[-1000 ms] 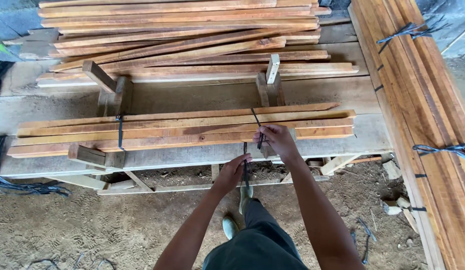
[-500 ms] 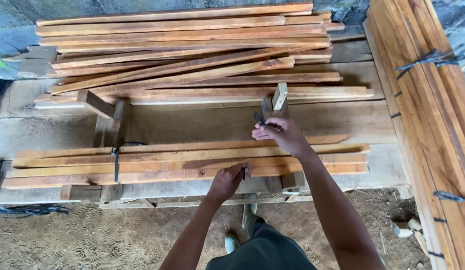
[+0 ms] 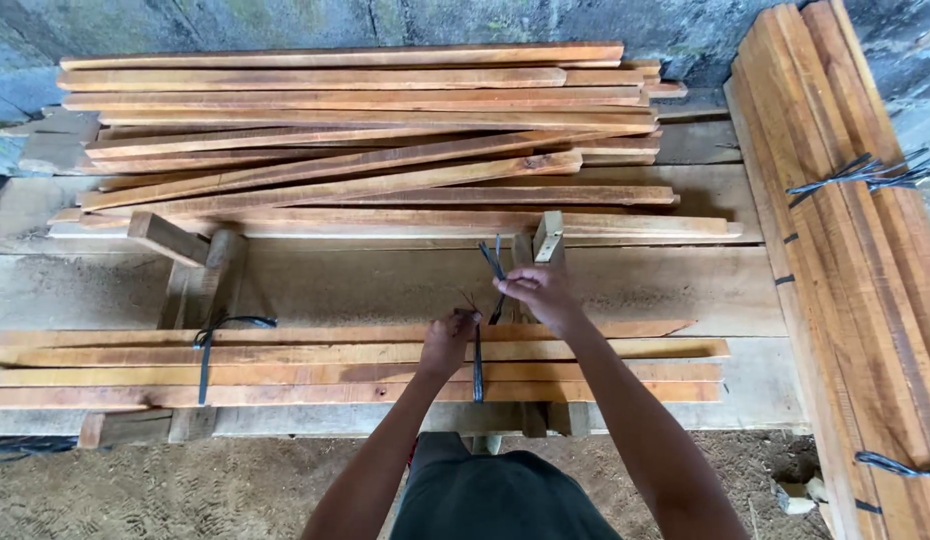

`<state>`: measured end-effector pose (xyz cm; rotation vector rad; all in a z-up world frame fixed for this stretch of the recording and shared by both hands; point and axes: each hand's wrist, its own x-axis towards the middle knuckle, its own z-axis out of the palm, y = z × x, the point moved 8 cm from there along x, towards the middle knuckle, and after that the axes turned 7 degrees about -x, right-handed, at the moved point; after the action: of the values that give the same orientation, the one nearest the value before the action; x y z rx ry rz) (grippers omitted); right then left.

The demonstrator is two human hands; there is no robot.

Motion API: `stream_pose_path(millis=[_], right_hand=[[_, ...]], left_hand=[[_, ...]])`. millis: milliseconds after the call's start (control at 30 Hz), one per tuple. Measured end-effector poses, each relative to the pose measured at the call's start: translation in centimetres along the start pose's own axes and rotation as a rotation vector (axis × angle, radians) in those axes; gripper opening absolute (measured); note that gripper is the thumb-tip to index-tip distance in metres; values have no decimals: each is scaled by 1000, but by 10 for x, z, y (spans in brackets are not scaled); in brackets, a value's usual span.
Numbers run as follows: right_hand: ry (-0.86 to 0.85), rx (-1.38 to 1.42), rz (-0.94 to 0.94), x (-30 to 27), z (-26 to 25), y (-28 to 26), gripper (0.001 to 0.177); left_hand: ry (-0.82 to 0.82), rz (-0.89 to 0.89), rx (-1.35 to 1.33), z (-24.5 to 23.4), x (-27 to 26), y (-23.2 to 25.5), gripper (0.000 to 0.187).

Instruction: Bundling thin wooden slats together using plastic straps at a workbench.

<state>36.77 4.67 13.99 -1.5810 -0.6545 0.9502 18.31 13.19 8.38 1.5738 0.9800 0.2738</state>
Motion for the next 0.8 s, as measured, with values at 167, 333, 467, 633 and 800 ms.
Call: stream_pose_path(millis=[167,333,467,633,800], right_hand=[[38,20,37,24,0,49,44],[109,84,87,17,-4,55,35],[68,83,99,29,-5,77,38],[50,96,101,22,-4,62,44],[86,173,127,30,-5,78,38]], left_hand=[[-41,-45,-175,31,50,0,41],[-46,-78,-259,17,45,19,43],[-37,13,-434,14,47,5,32],[-30,43,-422,17,42,7,33],[-99,96,-655,31,55,-16,29]])
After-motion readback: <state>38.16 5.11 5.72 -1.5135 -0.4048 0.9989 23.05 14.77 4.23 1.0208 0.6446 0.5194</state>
